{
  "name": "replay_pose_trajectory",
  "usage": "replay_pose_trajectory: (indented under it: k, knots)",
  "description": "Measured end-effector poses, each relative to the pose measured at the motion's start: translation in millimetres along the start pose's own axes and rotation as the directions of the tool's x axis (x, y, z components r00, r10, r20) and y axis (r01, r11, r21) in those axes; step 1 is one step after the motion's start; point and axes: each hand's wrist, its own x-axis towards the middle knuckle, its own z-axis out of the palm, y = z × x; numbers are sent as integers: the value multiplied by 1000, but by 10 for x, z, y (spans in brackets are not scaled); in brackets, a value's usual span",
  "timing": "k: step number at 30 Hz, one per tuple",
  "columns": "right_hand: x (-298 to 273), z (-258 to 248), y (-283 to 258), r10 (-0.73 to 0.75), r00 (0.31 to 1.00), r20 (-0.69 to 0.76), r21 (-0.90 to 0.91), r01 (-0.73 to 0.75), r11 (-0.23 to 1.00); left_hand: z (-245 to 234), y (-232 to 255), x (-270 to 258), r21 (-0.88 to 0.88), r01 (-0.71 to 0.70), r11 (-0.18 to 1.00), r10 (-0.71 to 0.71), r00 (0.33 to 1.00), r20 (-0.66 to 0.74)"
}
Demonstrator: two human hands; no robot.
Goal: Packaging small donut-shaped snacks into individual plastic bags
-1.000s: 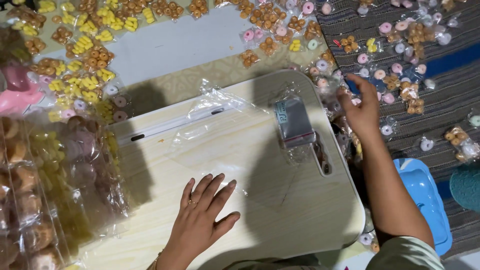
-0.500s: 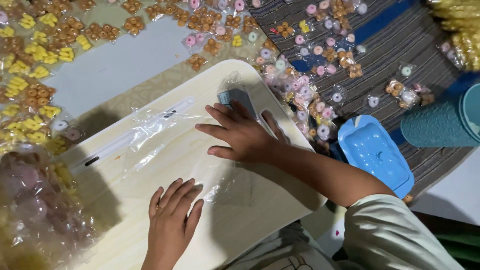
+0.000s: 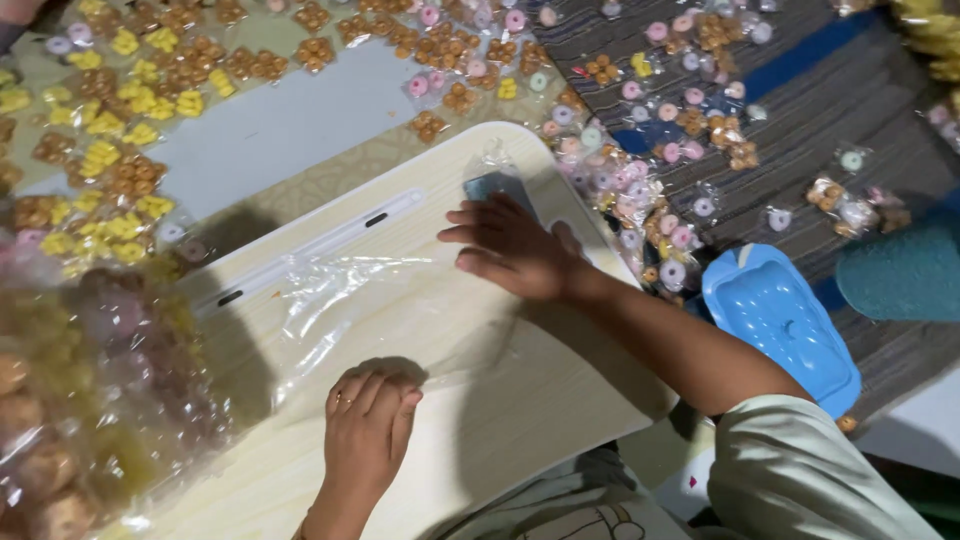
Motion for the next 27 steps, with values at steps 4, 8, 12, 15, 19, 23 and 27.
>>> replay_pose_trajectory:
  k: [4, 8, 12, 15, 19, 23, 27]
  knots:
    - [-89, 131, 205, 33, 999, 31, 28, -34, 999, -60, -73, -157, -49, 107, 993, -111, 989, -97]
    - [-45, -144, -131, 65, 997, 52, 200, -74, 977, -393, 64, 140, -503, 598, 624, -544, 795, 269]
    - [-89, -262, -362, 401, 833, 381, 477, -549, 687, -419, -110, 313, -558, 724, 405, -587, 674, 448]
    - [201, -654, -789, 406, 632, 660, 475, -770, 427, -546, -98, 511, -505, 733, 456, -578, 676, 458]
    - [178, -475, -672, 565, 642, 518, 283, -752, 595, -628, -76, 683, -468, 728, 501, -585, 683, 437]
    - [45, -212, -391, 648, 636, 419, 481, -761, 435, -754, -2, 773, -514, 750, 417, -579, 654, 486]
    - [78, -404, -465, 677, 710, 193, 710, -577, 403, -981, 7, 838, -452, 810, 372, -534, 586, 610]
